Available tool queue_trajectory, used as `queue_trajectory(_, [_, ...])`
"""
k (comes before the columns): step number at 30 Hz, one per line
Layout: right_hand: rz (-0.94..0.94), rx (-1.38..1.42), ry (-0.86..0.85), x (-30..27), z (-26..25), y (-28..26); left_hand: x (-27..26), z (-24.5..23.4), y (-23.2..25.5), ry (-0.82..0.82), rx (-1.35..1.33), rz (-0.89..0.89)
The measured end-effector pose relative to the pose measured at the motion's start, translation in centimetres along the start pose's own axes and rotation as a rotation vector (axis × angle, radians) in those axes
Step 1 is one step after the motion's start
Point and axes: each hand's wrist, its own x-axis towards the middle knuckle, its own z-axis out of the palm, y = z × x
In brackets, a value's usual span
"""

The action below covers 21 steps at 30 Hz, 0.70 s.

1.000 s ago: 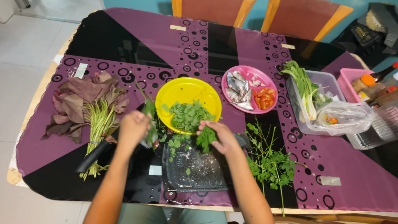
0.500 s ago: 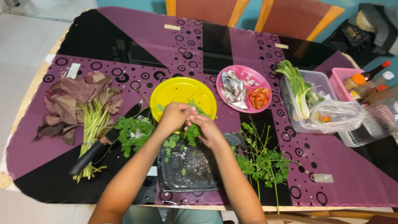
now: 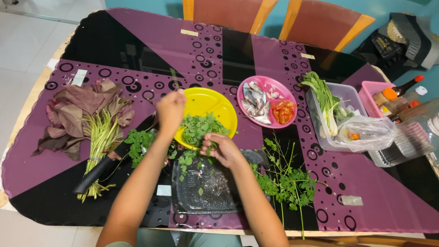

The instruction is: The person picks leaves off stems by hand, placing the leaves into a yellow plate and the stems onto a black tray. They then pick more leaves from a different bunch of greens, adding them to the yellow plate.

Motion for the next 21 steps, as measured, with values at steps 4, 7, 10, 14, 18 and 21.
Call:
queue_trajectory(4, [0.022, 0.014, 0.034, 0.3, -2.1, -0.4, -0.8, -5.9, 1.9, -0.047, 0.183, 0.005])
queue_trajectory(7, [0.008, 0.088, 0.018, 0.6, -2.5, -0.9, -3.2, -8.6, 0.7, -0.248, 0.605, -0.1])
queue_trajectory(10, [0.046, 0.182, -0.051, 0.7, -1.8, -1.5, -5.5, -10.6, 3.8, -0.372, 0.939, -0.195])
queue_trajectory(14, [0.052, 0.08, -0.111, 0.1, -1.6, -2.0, -5.8, -10.2, 6.6, -0.276, 0.981, 0.023])
queue_trajectory(18, [0.017, -0.057, -0.187, -0.3, -1.8, -2.0, -5.2, -4.6, 2.3, -0.565, 0.104, 0.088])
queue_trajectory(21, [-0.029, -0.029, -0.156, -0.6, -1.8, -2.2, -6.2, -3.3, 4.4, -0.644, 0.081, -0.066])
